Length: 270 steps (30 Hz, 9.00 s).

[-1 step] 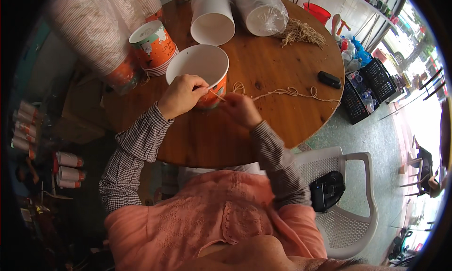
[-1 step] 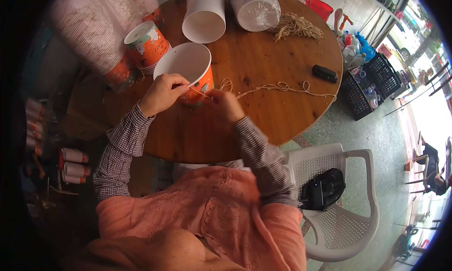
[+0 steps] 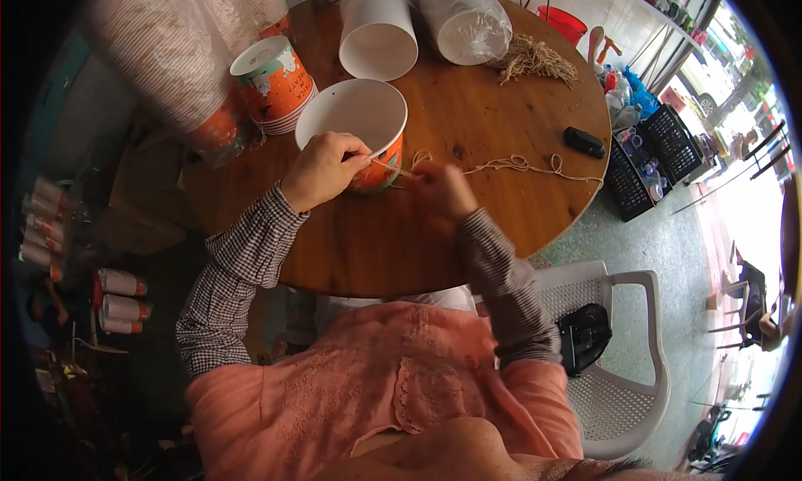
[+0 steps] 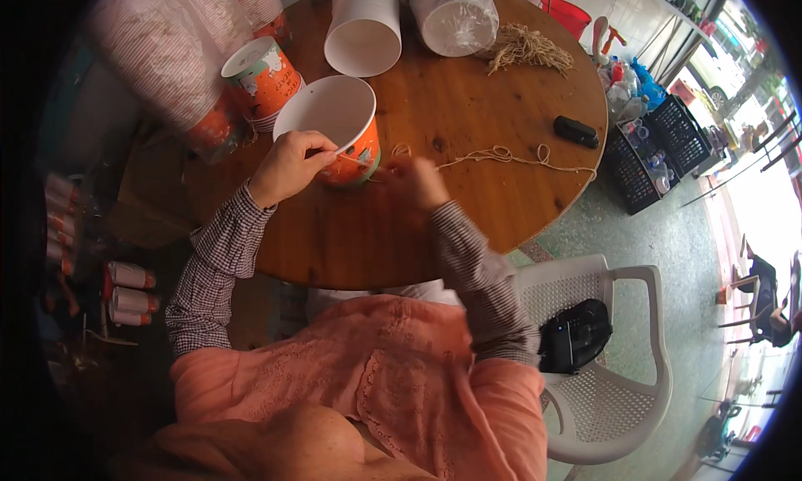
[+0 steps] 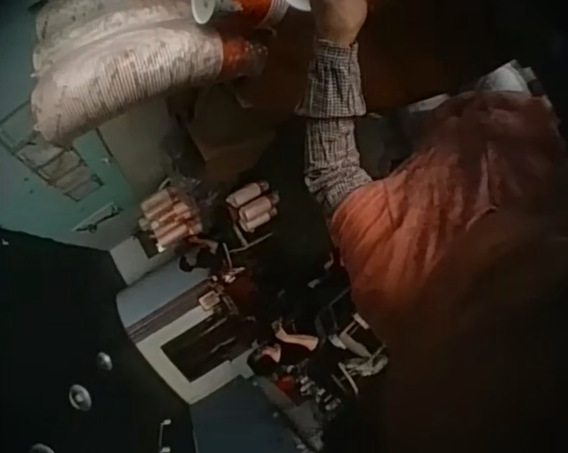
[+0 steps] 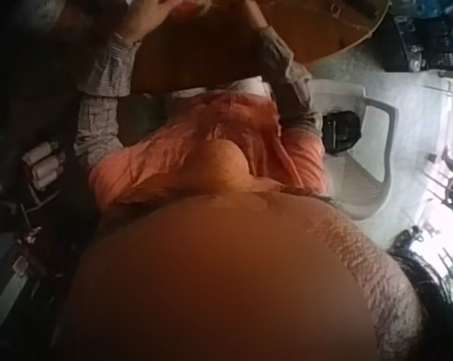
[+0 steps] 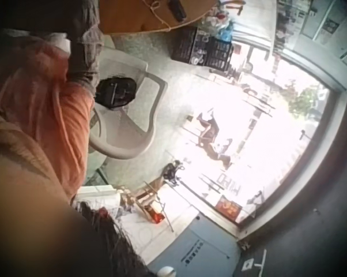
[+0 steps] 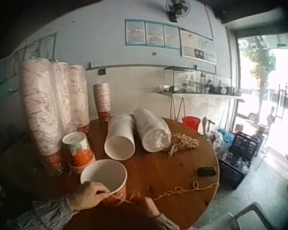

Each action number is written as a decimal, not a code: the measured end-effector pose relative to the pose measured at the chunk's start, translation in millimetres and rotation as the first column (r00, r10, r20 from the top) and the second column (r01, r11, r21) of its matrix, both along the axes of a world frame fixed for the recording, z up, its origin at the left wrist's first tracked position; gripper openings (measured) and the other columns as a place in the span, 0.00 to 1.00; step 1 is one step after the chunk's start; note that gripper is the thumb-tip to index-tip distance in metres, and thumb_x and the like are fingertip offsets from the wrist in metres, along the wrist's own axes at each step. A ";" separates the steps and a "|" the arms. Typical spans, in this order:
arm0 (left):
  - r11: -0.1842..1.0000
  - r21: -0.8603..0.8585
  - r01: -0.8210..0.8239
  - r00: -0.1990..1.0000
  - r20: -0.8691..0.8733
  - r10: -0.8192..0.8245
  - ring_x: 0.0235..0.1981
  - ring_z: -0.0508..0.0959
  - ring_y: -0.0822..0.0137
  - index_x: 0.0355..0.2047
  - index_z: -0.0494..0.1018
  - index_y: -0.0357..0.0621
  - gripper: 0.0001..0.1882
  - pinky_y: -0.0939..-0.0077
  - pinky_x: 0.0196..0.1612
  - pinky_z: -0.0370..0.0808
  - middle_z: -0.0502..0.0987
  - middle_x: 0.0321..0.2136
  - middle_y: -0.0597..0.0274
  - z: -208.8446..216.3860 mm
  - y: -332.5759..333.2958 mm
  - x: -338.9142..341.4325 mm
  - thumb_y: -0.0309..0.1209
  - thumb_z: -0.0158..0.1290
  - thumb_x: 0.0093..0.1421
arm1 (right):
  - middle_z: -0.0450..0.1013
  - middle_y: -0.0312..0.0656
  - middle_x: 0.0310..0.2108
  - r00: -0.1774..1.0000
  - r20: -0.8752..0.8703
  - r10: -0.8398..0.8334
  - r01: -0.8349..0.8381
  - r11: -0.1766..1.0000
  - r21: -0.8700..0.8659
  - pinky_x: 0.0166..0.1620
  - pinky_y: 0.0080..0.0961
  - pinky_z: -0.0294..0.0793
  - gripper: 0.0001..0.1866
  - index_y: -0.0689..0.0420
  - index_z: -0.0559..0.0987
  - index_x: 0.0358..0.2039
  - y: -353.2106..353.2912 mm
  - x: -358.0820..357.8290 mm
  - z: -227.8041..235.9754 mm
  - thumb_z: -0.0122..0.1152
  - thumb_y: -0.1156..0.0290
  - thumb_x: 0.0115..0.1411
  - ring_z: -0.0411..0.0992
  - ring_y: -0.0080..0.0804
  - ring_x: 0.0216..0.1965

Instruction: Tying thin brown string through holes in the rim of paper cups.

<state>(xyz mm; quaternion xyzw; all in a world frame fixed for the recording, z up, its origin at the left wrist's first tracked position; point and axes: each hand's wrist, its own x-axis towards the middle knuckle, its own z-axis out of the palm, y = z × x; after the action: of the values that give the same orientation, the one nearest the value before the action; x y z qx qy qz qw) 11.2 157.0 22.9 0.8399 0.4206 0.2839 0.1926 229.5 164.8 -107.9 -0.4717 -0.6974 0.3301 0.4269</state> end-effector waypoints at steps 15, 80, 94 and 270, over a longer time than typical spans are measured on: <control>0.995 -0.042 -0.089 0.983 0.159 0.095 0.27 0.78 0.75 0.30 0.76 0.34 0.06 0.80 0.32 0.74 0.79 0.24 0.61 -11.0 3.5 -6.5 0.25 0.57 0.56 | 0.73 0.48 0.44 0.716 0.420 -0.558 0.216 0.749 0.626 0.50 0.37 0.70 0.22 0.59 0.76 0.49 61.5 131.8 48.8 0.57 0.72 0.51 0.70 0.43 0.48; 0.808 -0.484 0.337 0.818 0.576 0.004 0.28 0.77 0.79 0.38 0.75 0.35 0.08 0.86 0.32 0.75 0.79 0.30 0.64 5.5 -76.4 8.7 0.28 0.55 0.61 | 0.73 0.41 0.32 0.964 0.134 -0.228 -0.003 0.499 0.867 0.39 0.34 0.72 0.11 0.57 0.77 0.34 -115.6 -16.9 98.0 0.64 0.80 0.48 0.72 0.39 0.34; 0.951 -0.193 0.243 0.919 0.359 -0.162 0.37 0.77 0.76 0.37 0.74 0.37 0.07 0.79 0.44 0.75 0.79 0.32 0.64 -0.5 -71.2 6.2 0.23 0.56 0.58 | 0.70 0.46 0.31 0.982 -0.112 -0.154 0.190 0.771 0.608 0.37 0.33 0.70 0.08 0.61 0.71 0.33 -106.8 -15.7 94.2 0.60 0.79 0.54 0.70 0.43 0.34; 0.829 0.467 -0.307 0.891 0.447 0.078 0.32 0.76 0.67 0.26 0.75 0.46 0.03 0.68 0.46 0.64 0.78 0.27 0.67 -53.4 -94.9 35.5 0.26 0.60 0.51 | 0.68 0.41 0.25 0.958 0.056 -0.281 0.156 0.677 0.720 0.23 0.25 0.68 0.04 0.59 0.73 0.27 -120.6 -2.7 188.2 0.57 0.82 0.53 0.70 0.32 0.21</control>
<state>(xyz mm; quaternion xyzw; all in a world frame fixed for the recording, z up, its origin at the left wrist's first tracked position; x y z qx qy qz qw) 46.7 62.0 -30.5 0.7337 0.3612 0.5754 0.0087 226.8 44.2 80.3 -0.3766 -0.7409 -0.0562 0.5532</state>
